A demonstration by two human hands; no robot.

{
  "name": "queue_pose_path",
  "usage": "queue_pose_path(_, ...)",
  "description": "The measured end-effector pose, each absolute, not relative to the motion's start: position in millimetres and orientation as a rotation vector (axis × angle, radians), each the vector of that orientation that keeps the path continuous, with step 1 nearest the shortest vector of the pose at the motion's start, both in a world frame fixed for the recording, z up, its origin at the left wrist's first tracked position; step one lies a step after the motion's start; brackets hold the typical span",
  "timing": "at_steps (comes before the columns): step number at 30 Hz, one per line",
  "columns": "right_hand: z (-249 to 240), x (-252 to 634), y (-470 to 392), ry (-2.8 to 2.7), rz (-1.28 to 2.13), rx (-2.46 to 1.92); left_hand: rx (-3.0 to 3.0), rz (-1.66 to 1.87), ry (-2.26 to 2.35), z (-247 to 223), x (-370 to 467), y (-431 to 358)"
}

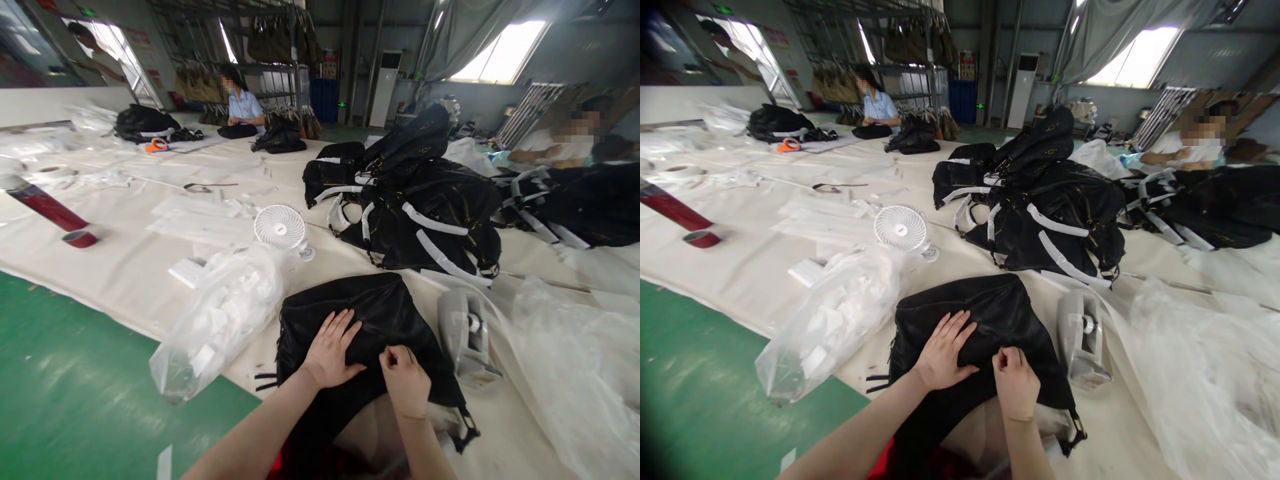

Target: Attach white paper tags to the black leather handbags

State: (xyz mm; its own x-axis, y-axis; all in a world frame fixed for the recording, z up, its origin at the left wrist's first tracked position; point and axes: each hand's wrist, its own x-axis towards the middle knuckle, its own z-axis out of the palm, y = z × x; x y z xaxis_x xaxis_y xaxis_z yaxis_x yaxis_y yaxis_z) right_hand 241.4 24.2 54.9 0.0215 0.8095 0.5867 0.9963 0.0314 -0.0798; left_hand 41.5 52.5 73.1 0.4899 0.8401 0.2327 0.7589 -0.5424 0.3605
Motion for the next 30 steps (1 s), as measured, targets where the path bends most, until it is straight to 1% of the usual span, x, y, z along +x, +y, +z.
queue_pose_path(10,60.9,253.8,27.9,-1.836,-0.509,-1.87,2.492,0.601,1.367,72.1,40.4,52.2)
queue_pose_path(14,59.1,254.3,27.1,-1.933,-0.521,-1.762,2.489,0.612,1.362,72.5,40.2,54.0)
queue_pose_path(18,49.2,252.4,24.0,-2.037,-0.372,-1.585,2.476,0.636,1.355,71.5,40.3,56.3)
queue_pose_path(23,33.2,244.1,8.5,-2.095,-0.149,-1.552,2.454,0.694,1.353,71.7,40.1,53.0)
queue_pose_path(30,9.2,245.9,0.7,-2.051,-0.219,-1.5,2.491,0.726,1.363,78.5,38.6,47.8)
